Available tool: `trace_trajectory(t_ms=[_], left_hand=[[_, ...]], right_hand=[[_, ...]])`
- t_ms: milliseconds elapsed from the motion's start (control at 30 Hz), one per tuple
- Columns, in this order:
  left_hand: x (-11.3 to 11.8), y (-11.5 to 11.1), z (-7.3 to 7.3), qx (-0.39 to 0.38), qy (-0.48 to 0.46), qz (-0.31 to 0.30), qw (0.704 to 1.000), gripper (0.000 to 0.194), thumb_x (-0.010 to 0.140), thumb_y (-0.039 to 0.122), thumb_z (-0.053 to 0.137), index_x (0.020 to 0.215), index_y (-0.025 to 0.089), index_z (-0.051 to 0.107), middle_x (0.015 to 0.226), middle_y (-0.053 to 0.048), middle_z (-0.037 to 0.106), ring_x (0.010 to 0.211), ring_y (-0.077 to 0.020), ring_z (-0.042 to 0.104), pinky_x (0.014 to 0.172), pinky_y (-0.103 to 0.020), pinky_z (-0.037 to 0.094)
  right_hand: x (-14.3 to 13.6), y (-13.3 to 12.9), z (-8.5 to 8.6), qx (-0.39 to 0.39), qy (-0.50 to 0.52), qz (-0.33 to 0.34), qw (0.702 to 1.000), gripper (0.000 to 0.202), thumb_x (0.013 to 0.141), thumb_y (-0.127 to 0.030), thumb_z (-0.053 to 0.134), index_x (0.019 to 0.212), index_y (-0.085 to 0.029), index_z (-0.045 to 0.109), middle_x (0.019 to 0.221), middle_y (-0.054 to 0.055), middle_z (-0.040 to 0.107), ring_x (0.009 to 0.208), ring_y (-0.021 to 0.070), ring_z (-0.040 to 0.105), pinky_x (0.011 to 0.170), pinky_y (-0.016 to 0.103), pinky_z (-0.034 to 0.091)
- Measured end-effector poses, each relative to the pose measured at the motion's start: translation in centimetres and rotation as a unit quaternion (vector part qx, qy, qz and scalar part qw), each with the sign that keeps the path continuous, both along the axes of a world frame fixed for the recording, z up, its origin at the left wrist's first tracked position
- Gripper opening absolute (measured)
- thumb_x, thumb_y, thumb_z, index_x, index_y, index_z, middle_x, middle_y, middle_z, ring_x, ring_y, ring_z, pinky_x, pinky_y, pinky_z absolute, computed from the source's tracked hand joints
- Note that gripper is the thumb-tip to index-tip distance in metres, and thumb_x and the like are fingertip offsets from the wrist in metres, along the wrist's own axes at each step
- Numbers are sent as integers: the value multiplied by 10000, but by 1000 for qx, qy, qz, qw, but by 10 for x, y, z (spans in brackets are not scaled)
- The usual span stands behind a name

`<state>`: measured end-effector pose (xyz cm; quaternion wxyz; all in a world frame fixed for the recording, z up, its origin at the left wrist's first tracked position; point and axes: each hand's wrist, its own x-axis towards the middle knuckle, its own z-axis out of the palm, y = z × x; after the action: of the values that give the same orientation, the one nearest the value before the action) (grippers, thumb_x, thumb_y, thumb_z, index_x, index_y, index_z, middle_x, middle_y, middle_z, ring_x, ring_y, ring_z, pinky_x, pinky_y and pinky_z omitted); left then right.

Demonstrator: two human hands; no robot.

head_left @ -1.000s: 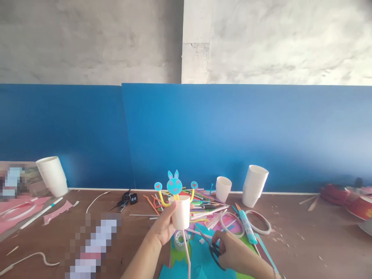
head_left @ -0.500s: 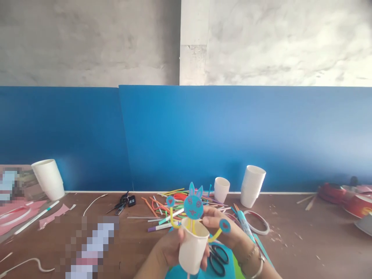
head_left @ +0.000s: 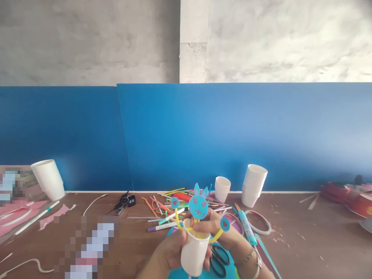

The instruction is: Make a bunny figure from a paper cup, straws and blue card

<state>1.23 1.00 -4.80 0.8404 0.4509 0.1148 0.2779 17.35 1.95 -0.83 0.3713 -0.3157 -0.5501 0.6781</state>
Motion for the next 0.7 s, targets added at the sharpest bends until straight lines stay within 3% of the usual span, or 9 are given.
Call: trace_trajectory(t_ms=[167,300,400,500,600,700], left_hand=[[-3,0,4,0,8,25,1000,749,385,645,802,852,69,690,704,-136,676,623,-238,636,607,-314,458],[-1,1,8,8,26,122,992,647,466,507,823,953,112,663,784,-120,690,651,-214,644,587,-279,468],[2,7,1,17,47,209,977,531,551,448,787,955,136,644,774,-93,682,653,-197,634,575,-263,457],[6,14,-10,0,56,248,967,471,572,438,755,914,140,629,673,-55,646,569,-179,605,518,-254,433],[8,14,-11,-15,56,241,969,509,562,449,765,945,150,616,668,-48,643,567,-178,601,523,-260,434],[5,8,0,8,52,186,981,646,489,447,829,1017,142,618,767,-80,676,670,-211,633,623,-296,464]], right_hand=[[-1,1,-1,34,2,-17,999,491,715,-478,702,1091,-169,637,869,81,713,710,218,680,622,299,536],[1,0,3,20,0,-23,1000,495,717,-509,682,1054,-147,652,833,88,710,703,238,679,579,307,527],[3,-1,7,20,-5,-28,999,452,709,-494,693,992,-142,679,839,92,711,757,264,676,650,351,529],[4,-1,10,31,-7,-24,999,395,699,-469,711,931,-149,699,854,90,713,823,286,664,723,386,515],[5,-1,12,27,-11,-18,999,433,688,-492,711,958,-153,700,840,93,712,795,282,660,664,369,514],[6,-2,14,8,-13,-1,1000,489,685,-521,704,994,-142,692,783,92,700,639,227,640,528,310,480]])
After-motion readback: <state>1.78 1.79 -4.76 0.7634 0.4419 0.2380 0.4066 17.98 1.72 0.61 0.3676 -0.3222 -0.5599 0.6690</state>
